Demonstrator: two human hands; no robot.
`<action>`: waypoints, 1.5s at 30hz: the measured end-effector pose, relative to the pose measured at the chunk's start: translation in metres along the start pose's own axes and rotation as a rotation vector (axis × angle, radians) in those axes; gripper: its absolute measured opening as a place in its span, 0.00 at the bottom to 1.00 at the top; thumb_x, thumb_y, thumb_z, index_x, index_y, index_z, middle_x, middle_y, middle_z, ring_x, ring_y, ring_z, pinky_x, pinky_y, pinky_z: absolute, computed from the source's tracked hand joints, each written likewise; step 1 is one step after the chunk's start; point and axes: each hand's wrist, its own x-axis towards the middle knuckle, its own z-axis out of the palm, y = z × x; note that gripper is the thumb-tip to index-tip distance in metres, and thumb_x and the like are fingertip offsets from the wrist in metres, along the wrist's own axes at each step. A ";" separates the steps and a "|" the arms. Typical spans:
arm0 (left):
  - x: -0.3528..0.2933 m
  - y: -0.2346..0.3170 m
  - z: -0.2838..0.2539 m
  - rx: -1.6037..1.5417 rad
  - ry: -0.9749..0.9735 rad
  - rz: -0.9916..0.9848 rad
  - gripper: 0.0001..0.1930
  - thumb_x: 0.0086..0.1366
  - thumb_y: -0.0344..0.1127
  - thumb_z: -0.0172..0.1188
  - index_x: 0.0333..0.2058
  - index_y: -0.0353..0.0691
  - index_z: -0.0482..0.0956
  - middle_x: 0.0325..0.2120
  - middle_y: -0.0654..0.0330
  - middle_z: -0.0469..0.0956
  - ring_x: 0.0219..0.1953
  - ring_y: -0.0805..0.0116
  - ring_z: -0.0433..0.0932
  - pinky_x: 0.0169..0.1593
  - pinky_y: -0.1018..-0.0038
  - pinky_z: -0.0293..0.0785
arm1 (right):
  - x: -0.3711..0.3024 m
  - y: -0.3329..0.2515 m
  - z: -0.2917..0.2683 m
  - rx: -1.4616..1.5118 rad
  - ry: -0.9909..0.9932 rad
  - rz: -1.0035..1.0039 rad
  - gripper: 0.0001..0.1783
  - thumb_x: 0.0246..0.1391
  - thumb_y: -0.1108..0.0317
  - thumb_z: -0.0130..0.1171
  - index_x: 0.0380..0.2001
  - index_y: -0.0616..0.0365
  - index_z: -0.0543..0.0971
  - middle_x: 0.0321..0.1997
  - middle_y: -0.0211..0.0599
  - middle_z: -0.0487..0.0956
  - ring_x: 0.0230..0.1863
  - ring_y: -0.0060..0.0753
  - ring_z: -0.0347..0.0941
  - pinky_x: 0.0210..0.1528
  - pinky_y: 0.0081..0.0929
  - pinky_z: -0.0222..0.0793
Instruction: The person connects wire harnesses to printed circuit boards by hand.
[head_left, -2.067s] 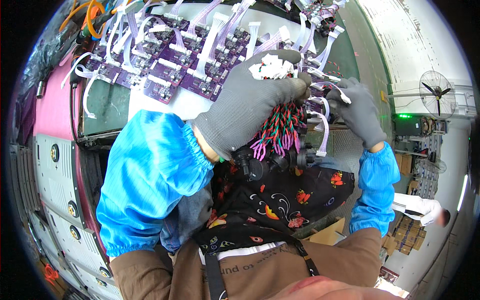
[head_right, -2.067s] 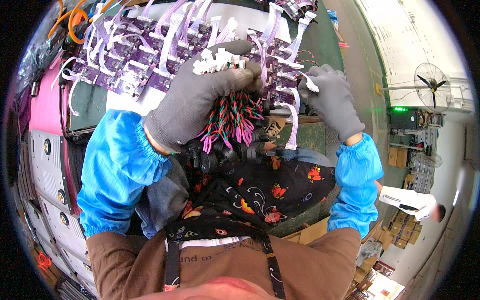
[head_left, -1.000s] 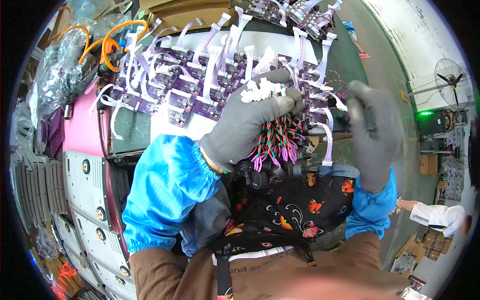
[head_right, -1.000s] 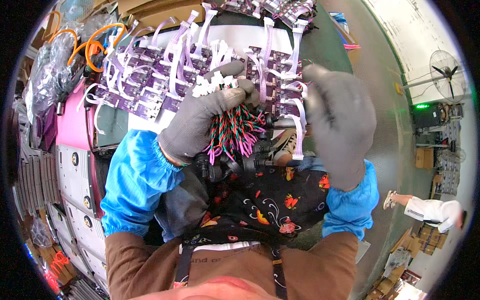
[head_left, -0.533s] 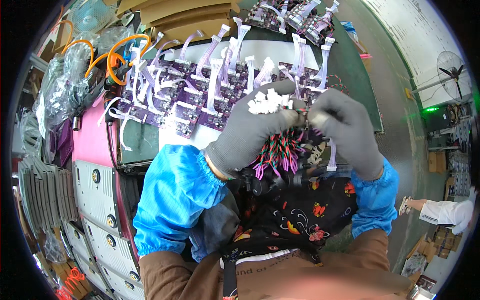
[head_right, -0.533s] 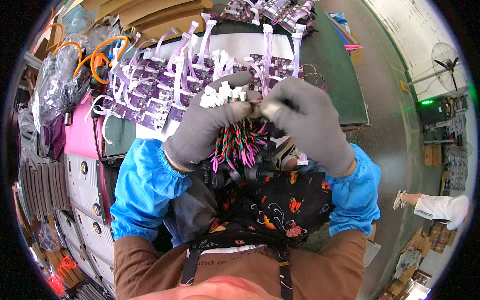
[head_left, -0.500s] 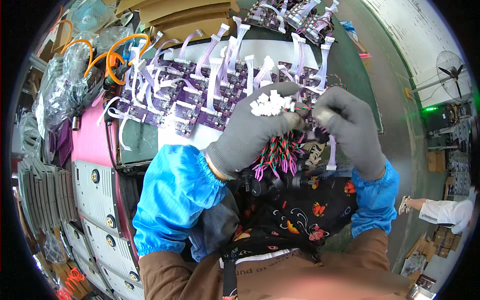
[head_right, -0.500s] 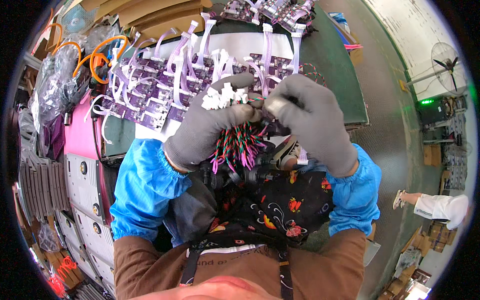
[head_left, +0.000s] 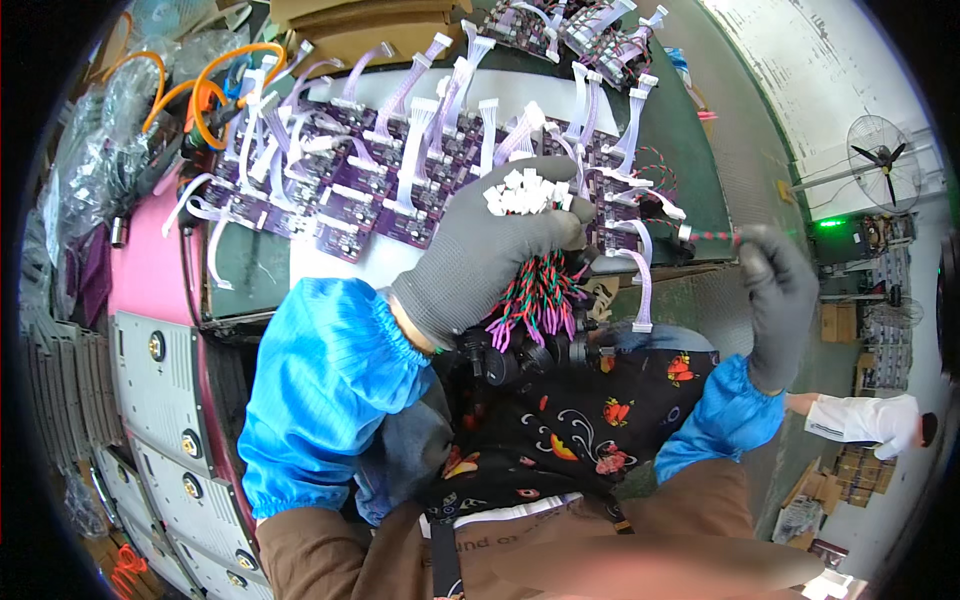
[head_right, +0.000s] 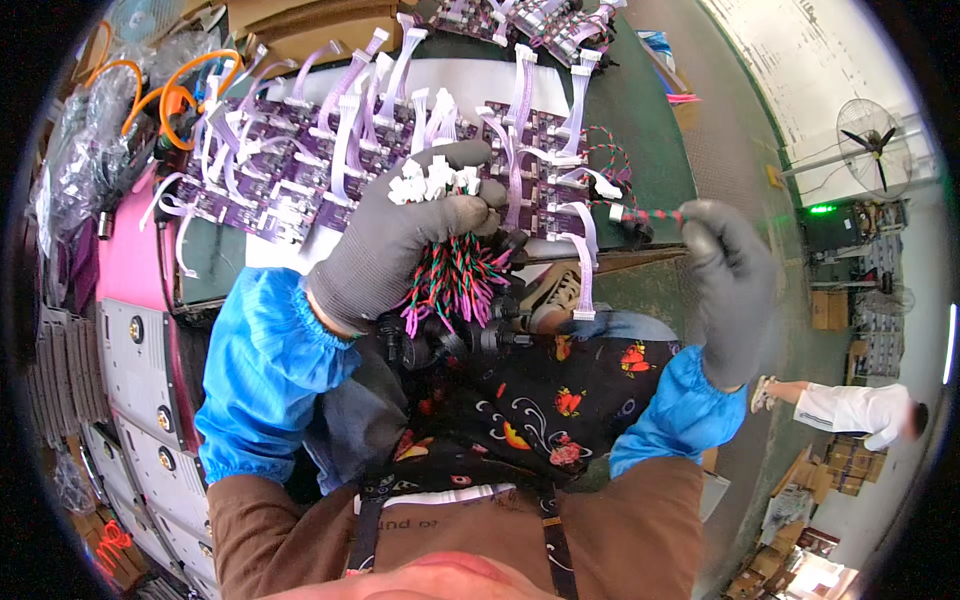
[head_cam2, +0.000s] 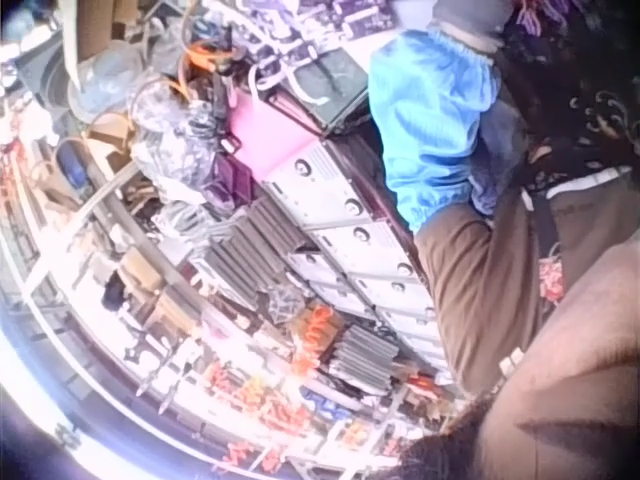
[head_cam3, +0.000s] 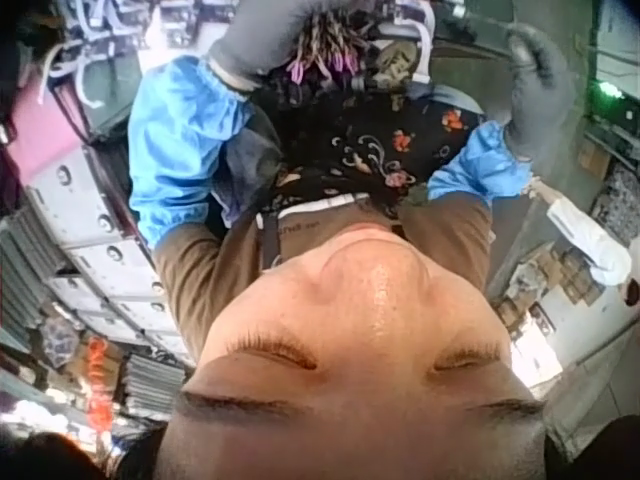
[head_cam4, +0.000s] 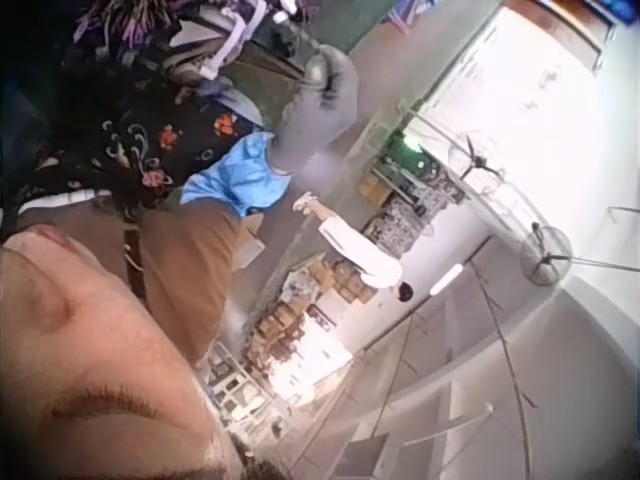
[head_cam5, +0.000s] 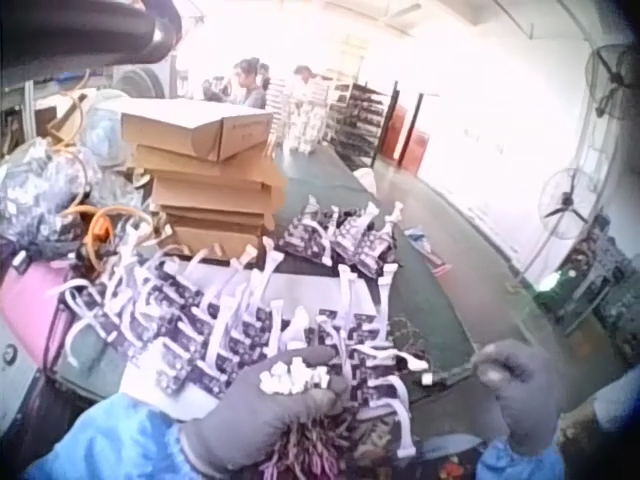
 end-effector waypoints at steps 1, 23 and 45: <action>-0.001 0.001 -0.001 0.026 0.002 0.003 0.26 0.60 0.24 0.60 0.58 0.33 0.67 0.41 0.55 0.80 0.41 0.67 0.80 0.48 0.71 0.78 | -0.007 0.002 0.000 -0.050 -0.080 0.035 0.10 0.57 0.69 0.59 0.39 0.63 0.80 0.31 0.28 0.78 0.34 0.17 0.70 0.36 0.19 0.66; -0.006 0.003 0.005 0.217 -0.096 0.033 0.31 0.58 0.33 0.68 0.58 0.31 0.67 0.44 0.55 0.79 0.46 0.68 0.77 0.52 0.72 0.74 | -0.024 -0.014 0.075 0.012 -0.059 -0.281 0.11 0.59 0.68 0.59 0.42 0.62 0.79 0.36 0.33 0.79 0.34 0.23 0.73 0.37 0.22 0.69; -0.002 0.001 0.007 0.354 -0.084 0.055 0.27 0.61 0.30 0.65 0.57 0.32 0.67 0.40 0.56 0.81 0.43 0.70 0.79 0.49 0.74 0.75 | 0.011 0.026 0.034 -0.689 -0.287 -0.381 0.07 0.46 0.66 0.63 0.31 0.51 0.84 0.27 0.35 0.73 0.36 0.40 0.70 0.37 0.39 0.64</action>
